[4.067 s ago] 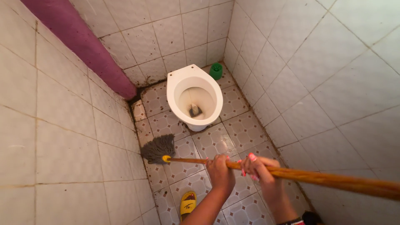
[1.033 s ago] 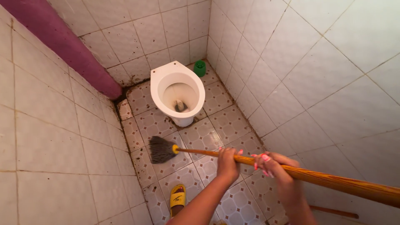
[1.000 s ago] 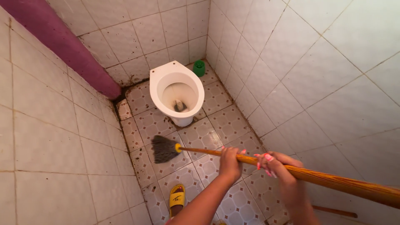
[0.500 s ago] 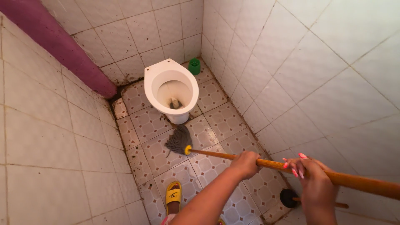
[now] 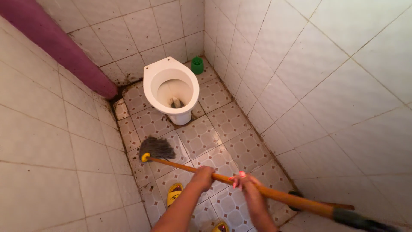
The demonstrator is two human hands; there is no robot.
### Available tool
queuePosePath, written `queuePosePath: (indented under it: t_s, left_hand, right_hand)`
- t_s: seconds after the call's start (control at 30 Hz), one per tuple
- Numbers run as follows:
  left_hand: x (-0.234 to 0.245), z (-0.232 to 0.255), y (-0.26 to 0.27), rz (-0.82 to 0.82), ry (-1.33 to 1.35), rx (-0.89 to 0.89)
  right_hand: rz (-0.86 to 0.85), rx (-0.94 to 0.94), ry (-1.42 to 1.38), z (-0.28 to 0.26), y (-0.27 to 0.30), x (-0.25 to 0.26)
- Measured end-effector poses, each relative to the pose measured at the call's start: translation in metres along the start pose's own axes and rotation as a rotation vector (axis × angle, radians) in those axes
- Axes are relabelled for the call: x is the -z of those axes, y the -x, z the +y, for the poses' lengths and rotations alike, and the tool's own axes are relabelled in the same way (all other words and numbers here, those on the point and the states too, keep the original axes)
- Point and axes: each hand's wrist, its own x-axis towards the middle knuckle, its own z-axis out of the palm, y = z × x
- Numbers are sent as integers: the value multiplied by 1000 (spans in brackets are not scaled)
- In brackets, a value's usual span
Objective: The person mops the tiled floor of a bathroom using a mop, cleaning the area around the base of the toilet and the corners of the room.
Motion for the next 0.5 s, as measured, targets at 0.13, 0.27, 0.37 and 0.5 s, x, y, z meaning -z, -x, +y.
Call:
queuePosePath:
  t_s: [0.13, 0.27, 0.37, 0.5]
  left_hand:
    - [-7, -19, 31, 109, 6, 38]
    - [-12, 2, 53, 369, 149, 12]
    - [-20, 48, 57, 443, 197, 50]
    - [-38, 112, 57, 554, 299, 118]
  right_hand:
    - [-55, -84, 205, -2, 12, -23]
    - [-131, -32, 256, -26, 16, -23]
    - [-170, -35, 308, -60, 12, -7]
    - [-153, -6, 409, -104, 16, 26]
